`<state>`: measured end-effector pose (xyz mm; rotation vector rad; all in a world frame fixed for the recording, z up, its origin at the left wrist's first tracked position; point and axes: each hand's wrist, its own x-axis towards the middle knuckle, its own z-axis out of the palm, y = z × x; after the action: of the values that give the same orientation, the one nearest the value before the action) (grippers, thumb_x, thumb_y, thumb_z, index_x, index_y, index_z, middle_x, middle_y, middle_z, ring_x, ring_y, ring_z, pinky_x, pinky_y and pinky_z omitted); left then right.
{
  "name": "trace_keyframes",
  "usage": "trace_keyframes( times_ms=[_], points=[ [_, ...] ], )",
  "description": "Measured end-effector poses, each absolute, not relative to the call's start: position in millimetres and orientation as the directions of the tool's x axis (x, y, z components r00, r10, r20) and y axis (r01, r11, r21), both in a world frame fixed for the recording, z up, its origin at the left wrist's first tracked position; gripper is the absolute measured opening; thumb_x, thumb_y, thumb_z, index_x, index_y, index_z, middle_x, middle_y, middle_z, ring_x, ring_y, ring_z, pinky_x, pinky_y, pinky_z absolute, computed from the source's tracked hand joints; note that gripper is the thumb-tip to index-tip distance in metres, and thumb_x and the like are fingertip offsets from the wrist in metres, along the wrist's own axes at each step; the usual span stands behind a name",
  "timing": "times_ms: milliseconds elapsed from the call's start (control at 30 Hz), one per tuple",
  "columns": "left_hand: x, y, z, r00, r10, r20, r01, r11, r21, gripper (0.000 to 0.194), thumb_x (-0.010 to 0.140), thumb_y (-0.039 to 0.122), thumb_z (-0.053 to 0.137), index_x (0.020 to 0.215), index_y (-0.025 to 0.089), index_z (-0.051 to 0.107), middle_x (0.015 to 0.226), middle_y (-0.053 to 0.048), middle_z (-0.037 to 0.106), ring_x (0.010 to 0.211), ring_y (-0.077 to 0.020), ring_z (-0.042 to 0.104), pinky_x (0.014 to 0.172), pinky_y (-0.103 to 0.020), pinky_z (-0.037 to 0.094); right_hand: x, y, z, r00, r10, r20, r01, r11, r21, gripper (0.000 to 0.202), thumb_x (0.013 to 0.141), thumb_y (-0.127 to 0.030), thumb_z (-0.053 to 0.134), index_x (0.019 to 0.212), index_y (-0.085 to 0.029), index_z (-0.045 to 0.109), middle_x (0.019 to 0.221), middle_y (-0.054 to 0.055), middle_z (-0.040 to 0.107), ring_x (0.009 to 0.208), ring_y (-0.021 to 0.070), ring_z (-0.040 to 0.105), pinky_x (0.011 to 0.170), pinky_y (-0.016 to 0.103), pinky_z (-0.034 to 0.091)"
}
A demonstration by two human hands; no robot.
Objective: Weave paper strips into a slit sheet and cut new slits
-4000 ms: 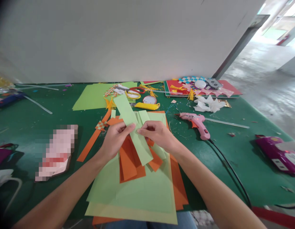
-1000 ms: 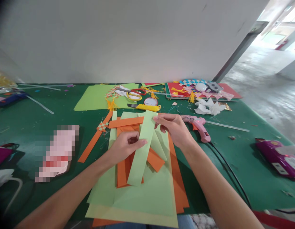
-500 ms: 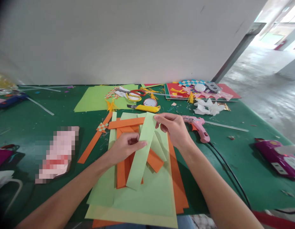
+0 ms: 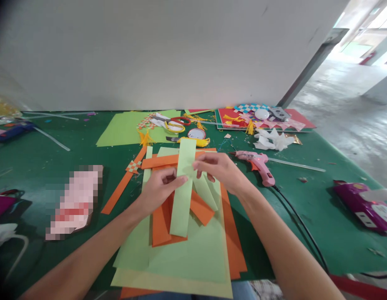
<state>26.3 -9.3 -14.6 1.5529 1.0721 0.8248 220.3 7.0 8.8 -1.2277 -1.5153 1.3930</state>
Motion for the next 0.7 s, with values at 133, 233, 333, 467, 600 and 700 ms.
trace_keyframes(
  times_ms=[133, 233, 333, 467, 600, 700],
  points=[
    [25, -8, -16, 0.361, 0.933, -0.011, 0.171, -0.055, 0.984, 0.033, 0.083, 0.043, 0.058, 0.067, 0.016, 0.05, 0.061, 0.004, 0.04, 0.055, -0.0092, 0.035, 0.05, -0.023, 0.026, 220, 4, 12, -0.449, 0.878, -0.167, 0.301, -0.027, -0.953, 0.028, 0.078, -0.041, 0.065, 0.065, -0.016, 0.062, 0.061, 0.001, 0.062, 0.05, 0.0079, 0.042, 0.045, 0.022, 0.03],
    [25, -8, -15, 0.369, 0.929, -0.009, 0.159, -0.054, 0.986, 0.03, 0.084, 0.041, 0.057, 0.07, 0.015, 0.055, 0.063, 0.003, 0.045, 0.056, -0.0099, 0.038, 0.05, -0.023, 0.028, 219, 2, 13, -0.455, 0.881, -0.13, 0.299, 0.014, -0.954, 0.028, 0.08, -0.04, 0.064, 0.066, -0.016, 0.062, 0.062, 0.001, 0.062, 0.05, 0.008, 0.042, 0.046, 0.023, 0.03],
    [26, -7, -14, 0.372, 0.928, -0.005, 0.168, -0.062, 0.984, 0.028, 0.084, 0.04, 0.057, 0.072, 0.015, 0.057, 0.063, 0.002, 0.046, 0.057, -0.0104, 0.039, 0.051, -0.023, 0.03, 218, 1, 14, -0.475, 0.873, -0.112, 0.325, 0.056, -0.944, 0.028, 0.081, -0.039, 0.062, 0.065, -0.016, 0.061, 0.06, 0.0, 0.06, 0.052, 0.0086, 0.044, 0.047, 0.023, 0.029],
    [27, -9, -15, 0.347, 0.938, 0.008, 0.205, -0.085, 0.975, 0.029, 0.084, 0.04, 0.057, 0.069, 0.016, 0.053, 0.062, 0.003, 0.041, 0.057, -0.0101, 0.035, 0.05, -0.023, 0.027, 215, 1, 14, -0.505, 0.856, -0.114, 0.381, 0.102, -0.919, 0.028, 0.084, -0.035, 0.058, 0.063, -0.016, 0.059, 0.059, -0.001, 0.058, 0.053, 0.0082, 0.044, 0.049, 0.023, 0.03],
    [29, -12, -15, 0.283, 0.958, 0.041, 0.273, -0.122, 0.954, 0.032, 0.085, 0.038, 0.056, 0.064, 0.016, 0.047, 0.058, 0.005, 0.03, 0.055, -0.0094, 0.028, 0.048, -0.024, 0.02, 212, 2, 12, -0.494, 0.851, -0.178, 0.426, 0.059, -0.903, 0.03, 0.085, -0.035, 0.055, 0.062, -0.016, 0.056, 0.059, -0.002, 0.056, 0.051, 0.0072, 0.041, 0.047, 0.022, 0.03],
    [28, -12, -13, 0.238, 0.97, 0.056, 0.3, -0.128, 0.945, 0.034, 0.085, 0.039, 0.055, 0.062, 0.017, 0.044, 0.058, 0.005, 0.03, 0.054, -0.0093, 0.027, 0.047, -0.023, 0.021, 209, 1, 9, -0.495, 0.84, -0.223, 0.433, 0.016, -0.901, 0.029, 0.084, -0.037, 0.054, 0.064, -0.016, 0.058, 0.06, -0.001, 0.058, 0.051, 0.0073, 0.041, 0.047, 0.022, 0.031]
  ],
)
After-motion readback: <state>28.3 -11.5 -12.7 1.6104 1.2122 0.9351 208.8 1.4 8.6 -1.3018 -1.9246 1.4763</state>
